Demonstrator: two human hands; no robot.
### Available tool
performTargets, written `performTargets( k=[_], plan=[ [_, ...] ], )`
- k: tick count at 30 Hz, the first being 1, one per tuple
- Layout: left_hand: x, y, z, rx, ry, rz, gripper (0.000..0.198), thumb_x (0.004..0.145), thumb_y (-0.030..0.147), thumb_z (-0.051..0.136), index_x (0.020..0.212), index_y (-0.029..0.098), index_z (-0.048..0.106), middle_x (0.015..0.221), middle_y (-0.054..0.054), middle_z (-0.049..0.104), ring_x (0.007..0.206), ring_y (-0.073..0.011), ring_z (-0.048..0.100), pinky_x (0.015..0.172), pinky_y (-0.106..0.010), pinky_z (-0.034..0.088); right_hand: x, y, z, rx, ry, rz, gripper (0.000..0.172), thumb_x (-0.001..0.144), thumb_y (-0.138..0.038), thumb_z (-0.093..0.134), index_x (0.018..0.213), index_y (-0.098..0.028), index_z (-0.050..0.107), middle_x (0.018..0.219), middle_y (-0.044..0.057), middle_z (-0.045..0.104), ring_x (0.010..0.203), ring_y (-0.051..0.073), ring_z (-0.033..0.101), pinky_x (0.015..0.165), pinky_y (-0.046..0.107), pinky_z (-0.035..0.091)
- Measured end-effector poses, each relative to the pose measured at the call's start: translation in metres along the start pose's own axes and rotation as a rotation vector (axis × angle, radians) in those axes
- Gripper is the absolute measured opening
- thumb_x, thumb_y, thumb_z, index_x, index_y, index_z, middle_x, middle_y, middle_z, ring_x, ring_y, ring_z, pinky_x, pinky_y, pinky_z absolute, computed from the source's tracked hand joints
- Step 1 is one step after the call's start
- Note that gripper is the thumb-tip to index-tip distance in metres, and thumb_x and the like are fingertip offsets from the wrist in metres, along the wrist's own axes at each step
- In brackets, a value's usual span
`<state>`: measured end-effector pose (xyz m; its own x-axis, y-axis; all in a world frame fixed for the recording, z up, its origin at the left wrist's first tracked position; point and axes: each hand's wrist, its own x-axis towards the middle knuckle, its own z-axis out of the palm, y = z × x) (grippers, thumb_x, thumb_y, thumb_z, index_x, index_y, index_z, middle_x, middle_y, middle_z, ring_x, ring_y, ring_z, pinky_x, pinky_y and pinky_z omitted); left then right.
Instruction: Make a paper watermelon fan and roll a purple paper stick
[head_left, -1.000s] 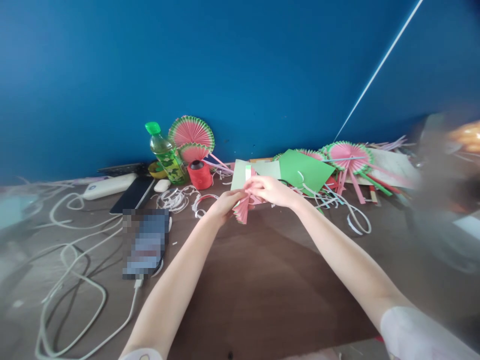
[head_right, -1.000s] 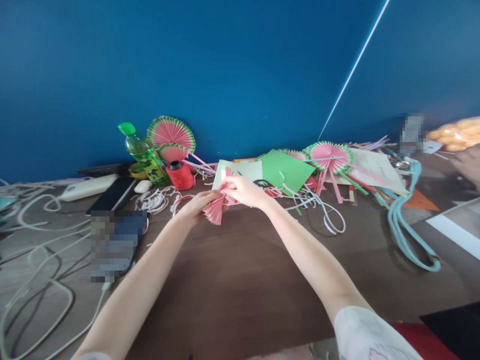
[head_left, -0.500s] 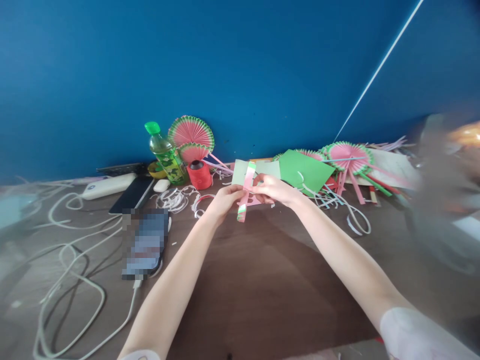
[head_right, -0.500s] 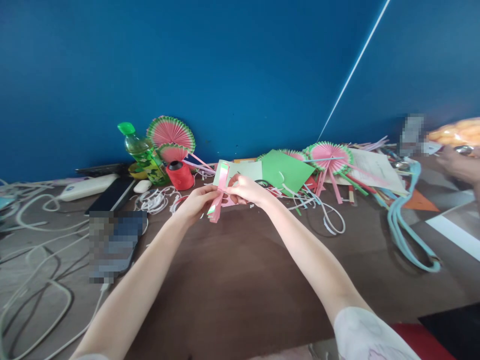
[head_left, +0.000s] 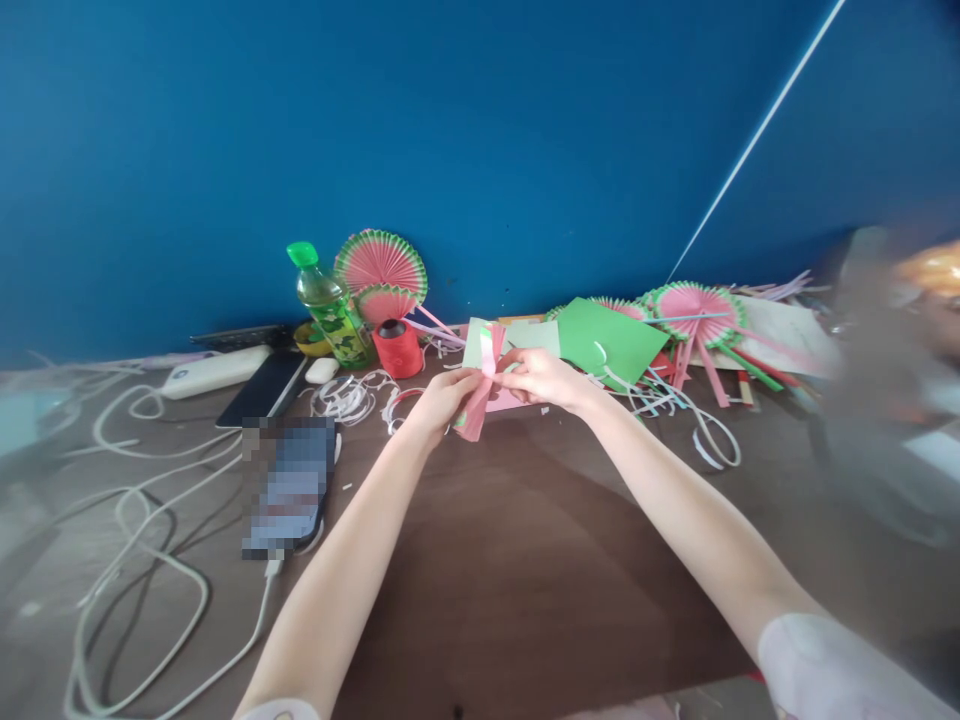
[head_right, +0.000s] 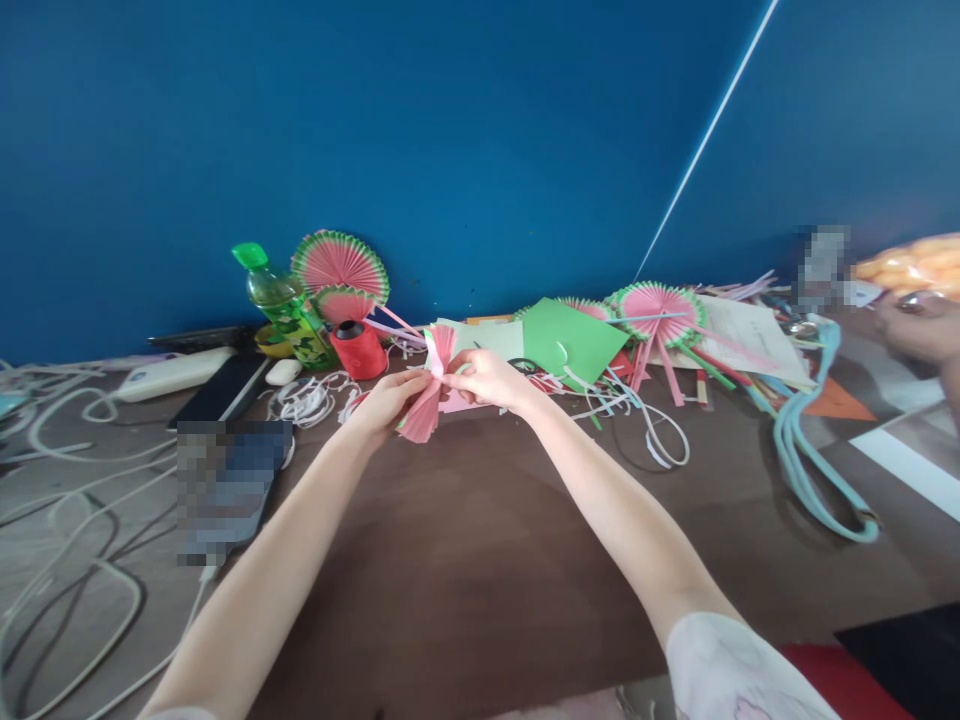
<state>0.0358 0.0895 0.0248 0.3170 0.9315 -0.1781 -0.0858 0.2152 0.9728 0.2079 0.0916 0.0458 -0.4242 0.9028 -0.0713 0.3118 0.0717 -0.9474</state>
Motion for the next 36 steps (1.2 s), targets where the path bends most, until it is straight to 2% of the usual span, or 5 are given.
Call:
performTargets(
  k=[6,11,16,23,36],
  plan=[
    [0.0024,-0.0038,-0.0010,-0.005,0.050,0.065,0.025,0.069,0.030,0.064,0.085,0.010,0.065,0.072,-0.007,0.069,0.071,-0.0164,0.063,0.067,-0.026,0.046,0.0015,0.0035,0.0004,0.026,-0.015,-0.017,0.025,0.079,-0.033,0.060,0.093,-0.013,0.053,0.045,-0.006,0.045,0.041,0.005,0.037,0.038,0.017,0.022],
    [0.0037,-0.0057,-0.0011,0.011,0.120,0.093,0.024,0.066,0.033,0.066,0.076,0.012,0.065,0.071,-0.005,0.068,0.057,-0.0120,0.057,0.056,-0.024,0.044,0.0000,0.0015,0.0028,0.051,-0.019,-0.029,0.019,0.082,-0.024,0.054,0.097,-0.014,0.052,0.043,-0.008,0.042,0.041,0.005,0.036,0.039,0.017,0.022],
    [0.0018,-0.0017,0.0023,-0.101,0.203,0.092,0.018,0.064,0.026,0.067,0.072,0.012,0.059,0.064,-0.005,0.067,0.057,-0.0130,0.059,0.057,-0.024,0.046,0.0004,0.0027,0.0029,0.065,0.011,-0.030,0.012,0.082,-0.026,0.054,0.088,-0.016,0.050,0.043,-0.008,0.042,0.038,0.004,0.033,0.038,0.017,0.020],
    [0.0053,-0.0032,-0.0026,-0.140,0.148,0.099,0.023,0.059,0.027,0.071,0.071,0.012,0.058,0.062,-0.003,0.064,0.058,-0.0127,0.059,0.058,-0.023,0.044,0.0034,0.0060,0.0024,0.083,-0.006,-0.010,0.016,0.079,-0.028,0.056,0.074,-0.014,0.050,0.044,-0.006,0.045,0.037,0.003,0.033,0.038,0.017,0.020],
    [0.0012,0.0018,-0.0050,-0.243,0.130,0.028,0.024,0.056,0.023,0.073,0.073,0.012,0.060,0.064,-0.001,0.063,0.060,-0.0123,0.060,0.064,-0.024,0.045,0.0030,0.0073,-0.0037,0.158,-0.118,0.032,0.020,0.077,-0.031,0.060,0.081,-0.011,0.058,0.043,-0.006,0.046,0.036,0.002,0.030,0.037,0.018,0.018]
  ],
)
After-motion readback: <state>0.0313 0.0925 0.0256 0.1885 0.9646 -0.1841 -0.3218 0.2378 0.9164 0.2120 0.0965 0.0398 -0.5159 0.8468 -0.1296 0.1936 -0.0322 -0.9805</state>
